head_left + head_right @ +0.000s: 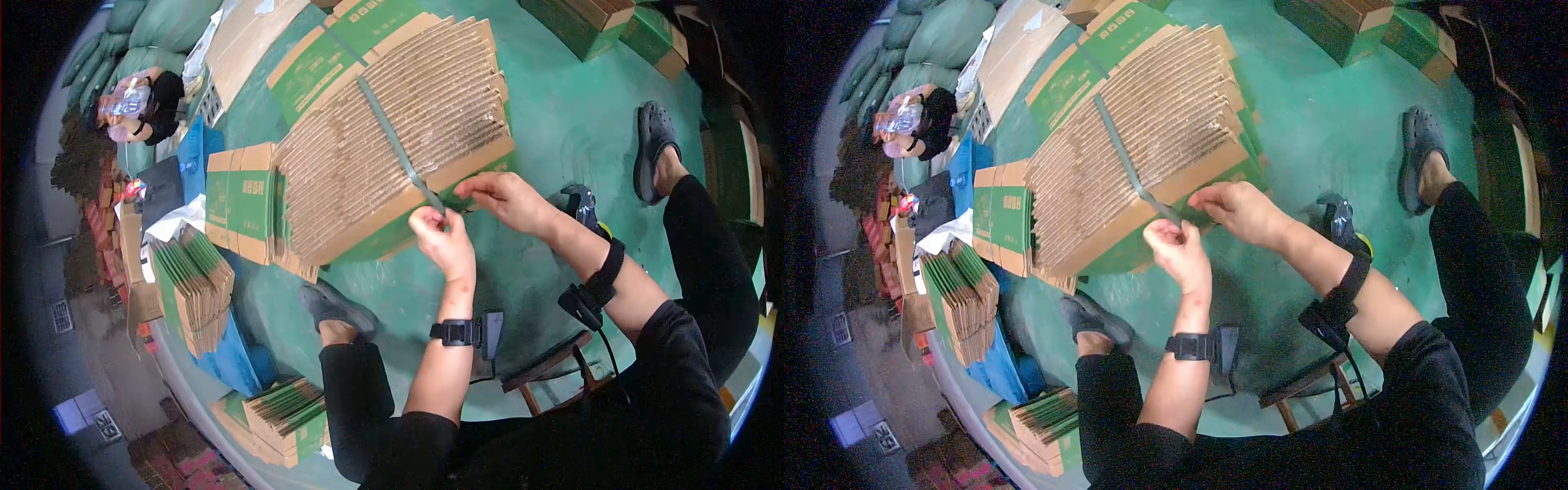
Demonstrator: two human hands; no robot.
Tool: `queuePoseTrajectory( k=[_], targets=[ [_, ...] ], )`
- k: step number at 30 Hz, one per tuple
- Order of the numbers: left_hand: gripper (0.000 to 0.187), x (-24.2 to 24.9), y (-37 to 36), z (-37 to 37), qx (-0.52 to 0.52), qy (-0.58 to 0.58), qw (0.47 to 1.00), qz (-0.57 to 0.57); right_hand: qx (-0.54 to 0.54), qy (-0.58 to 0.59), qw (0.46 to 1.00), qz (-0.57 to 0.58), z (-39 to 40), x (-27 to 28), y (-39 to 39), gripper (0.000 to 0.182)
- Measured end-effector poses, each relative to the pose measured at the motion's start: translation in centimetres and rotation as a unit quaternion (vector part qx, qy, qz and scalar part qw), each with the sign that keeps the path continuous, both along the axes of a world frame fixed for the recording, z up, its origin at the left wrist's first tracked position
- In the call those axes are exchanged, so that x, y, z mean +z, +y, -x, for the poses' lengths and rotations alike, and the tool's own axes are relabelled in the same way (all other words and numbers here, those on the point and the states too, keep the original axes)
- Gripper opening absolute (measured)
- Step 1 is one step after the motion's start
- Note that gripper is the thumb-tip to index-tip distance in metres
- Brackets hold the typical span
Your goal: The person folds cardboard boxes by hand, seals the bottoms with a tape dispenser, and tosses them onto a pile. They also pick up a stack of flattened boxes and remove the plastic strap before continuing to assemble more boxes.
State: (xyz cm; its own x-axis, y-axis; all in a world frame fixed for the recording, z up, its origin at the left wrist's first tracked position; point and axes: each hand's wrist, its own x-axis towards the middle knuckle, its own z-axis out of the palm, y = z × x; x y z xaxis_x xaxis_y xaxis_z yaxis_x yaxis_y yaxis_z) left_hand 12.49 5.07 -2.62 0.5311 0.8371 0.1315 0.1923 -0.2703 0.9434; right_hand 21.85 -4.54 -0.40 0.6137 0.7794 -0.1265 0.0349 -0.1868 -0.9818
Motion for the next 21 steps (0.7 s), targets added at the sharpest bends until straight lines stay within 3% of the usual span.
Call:
queuePoseTrajectory(
  k=[2,3,5,9,11,12,14,16,21],
  targets=[
    [0.016,0.1,-0.2,0.3,0.007,-0.005,0.998,-0.055,0.014,-0.193,0.98,0.036,0.4,0.5,0.0,0.027],
    [0.016,0.2,-0.1,0.3,0.01,-0.006,0.999,-0.051,0.017,-0.193,0.98,0.039,0.8,0.8,0.4,0.027],
    [0.017,0.5,0.3,0.7,-0.023,0.061,0.977,-0.203,0.03,-0.26,0.963,0.067,1.8,1.3,1.8,0.024],
    [0.021,0.1,1.2,1.3,-0.03,0.057,0.976,-0.209,-0.018,-0.31,0.946,0.091,2.4,1.2,3.0,0.02],
    [0.015,-0.5,2.4,1.6,-0.096,0.073,0.99,-0.074,-0.007,-0.315,0.942,0.116,2.0,1.1,3.1,0.02],
    [0.015,-0.6,2.8,1.7,-0.096,0.072,0.99,-0.072,0.002,-0.321,0.937,0.141,1.8,1.2,3.1,0.021],
    [0.01,-0.4,3.6,1.8,-0.167,0.006,0.983,0.078,0.012,-0.338,0.928,0.158,1.7,1.4,3.1,0.022],
    [0.008,0.0,4.5,1.6,-0.199,0.019,0.975,0.1,0.023,-0.354,0.918,0.177,1.4,1.1,2.9,0.022],
    [0.004,1.2,6.3,1.2,-0.3,0.056,0.939,0.156,0.068,-0.452,0.885,0.085,0.7,0.7,2.6,0.018]
  ],
)
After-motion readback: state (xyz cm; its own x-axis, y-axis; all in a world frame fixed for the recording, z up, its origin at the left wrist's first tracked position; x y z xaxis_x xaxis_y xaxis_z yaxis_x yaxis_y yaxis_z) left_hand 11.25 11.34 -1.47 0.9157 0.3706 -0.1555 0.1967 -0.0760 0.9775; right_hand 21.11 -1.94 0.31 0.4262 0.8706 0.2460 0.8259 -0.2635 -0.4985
